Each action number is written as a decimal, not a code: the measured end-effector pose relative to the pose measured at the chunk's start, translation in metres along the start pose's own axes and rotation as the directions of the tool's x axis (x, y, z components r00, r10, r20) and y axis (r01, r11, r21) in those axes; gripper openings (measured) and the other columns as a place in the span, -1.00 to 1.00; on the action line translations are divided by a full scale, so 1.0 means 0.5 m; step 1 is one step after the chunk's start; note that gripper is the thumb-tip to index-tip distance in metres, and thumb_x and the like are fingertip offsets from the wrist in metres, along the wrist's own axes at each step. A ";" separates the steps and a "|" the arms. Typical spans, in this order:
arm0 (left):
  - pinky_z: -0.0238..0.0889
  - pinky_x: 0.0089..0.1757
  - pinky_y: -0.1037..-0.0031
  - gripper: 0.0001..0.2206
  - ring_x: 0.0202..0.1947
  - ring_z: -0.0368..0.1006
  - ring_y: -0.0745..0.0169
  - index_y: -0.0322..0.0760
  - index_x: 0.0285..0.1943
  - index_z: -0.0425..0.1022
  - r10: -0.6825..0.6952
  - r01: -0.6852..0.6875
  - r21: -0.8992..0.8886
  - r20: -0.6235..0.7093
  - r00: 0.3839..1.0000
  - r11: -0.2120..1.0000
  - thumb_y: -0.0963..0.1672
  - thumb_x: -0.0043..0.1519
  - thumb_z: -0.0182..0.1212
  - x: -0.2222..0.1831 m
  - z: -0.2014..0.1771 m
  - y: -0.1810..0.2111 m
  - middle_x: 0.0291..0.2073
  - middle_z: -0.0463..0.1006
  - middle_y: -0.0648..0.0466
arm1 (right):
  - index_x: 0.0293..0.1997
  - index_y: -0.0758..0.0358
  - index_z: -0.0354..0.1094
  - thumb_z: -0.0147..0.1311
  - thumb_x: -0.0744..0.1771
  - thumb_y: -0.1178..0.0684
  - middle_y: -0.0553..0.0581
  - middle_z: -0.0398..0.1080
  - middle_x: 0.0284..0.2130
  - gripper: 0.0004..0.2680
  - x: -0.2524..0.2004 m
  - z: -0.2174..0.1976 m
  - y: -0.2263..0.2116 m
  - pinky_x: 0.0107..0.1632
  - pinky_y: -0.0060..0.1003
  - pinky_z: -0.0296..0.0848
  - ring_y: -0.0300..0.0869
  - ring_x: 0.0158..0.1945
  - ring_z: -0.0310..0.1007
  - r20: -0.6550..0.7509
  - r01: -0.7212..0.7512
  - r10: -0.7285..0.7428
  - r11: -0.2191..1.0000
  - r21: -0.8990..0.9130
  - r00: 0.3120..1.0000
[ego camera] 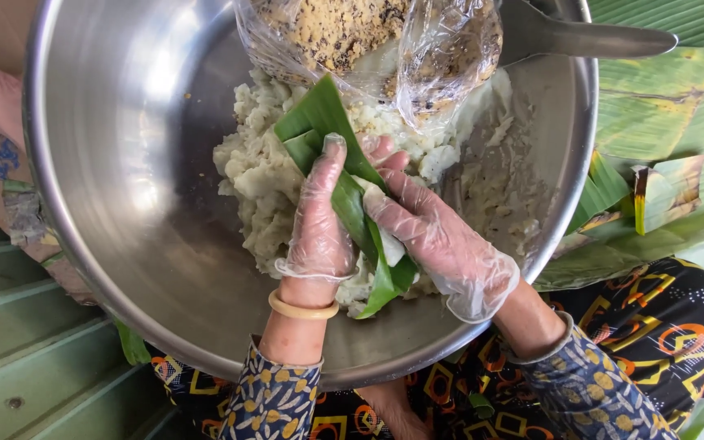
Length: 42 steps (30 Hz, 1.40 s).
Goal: The person is portioning out a white dough-like substance from a large metal bowl, shaping it into small balls, and placing them onto individual pieces of banana leaf for wrapping.
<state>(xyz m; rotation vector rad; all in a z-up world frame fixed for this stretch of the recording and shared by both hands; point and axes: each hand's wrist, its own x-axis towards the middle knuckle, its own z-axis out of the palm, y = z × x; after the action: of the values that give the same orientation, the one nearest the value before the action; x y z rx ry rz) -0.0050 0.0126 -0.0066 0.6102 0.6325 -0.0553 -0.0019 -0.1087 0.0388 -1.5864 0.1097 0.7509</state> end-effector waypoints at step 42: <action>0.60 -0.12 0.16 -0.72 -0.36 0.49 0.20 -0.14 -0.22 0.38 0.288 -0.285 0.069 -0.031 0.957 0.956 0.05 0.41 -0.04 0.029 -0.046 -0.022 -0.60 0.28 0.17 | 0.34 -0.06 0.09 0.00 0.35 -0.13 0.37 0.51 -0.13 -0.61 0.037 -0.007 0.085 0.07 0.26 0.49 0.36 -0.05 0.50 0.172 0.242 -0.172 0.763 -0.600 0.970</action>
<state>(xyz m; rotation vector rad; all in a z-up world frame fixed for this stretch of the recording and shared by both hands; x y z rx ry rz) -0.0079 0.0183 -0.0350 0.7612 0.5778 0.2099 -0.0066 -0.1130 -0.0071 -2.1330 -0.4361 0.7319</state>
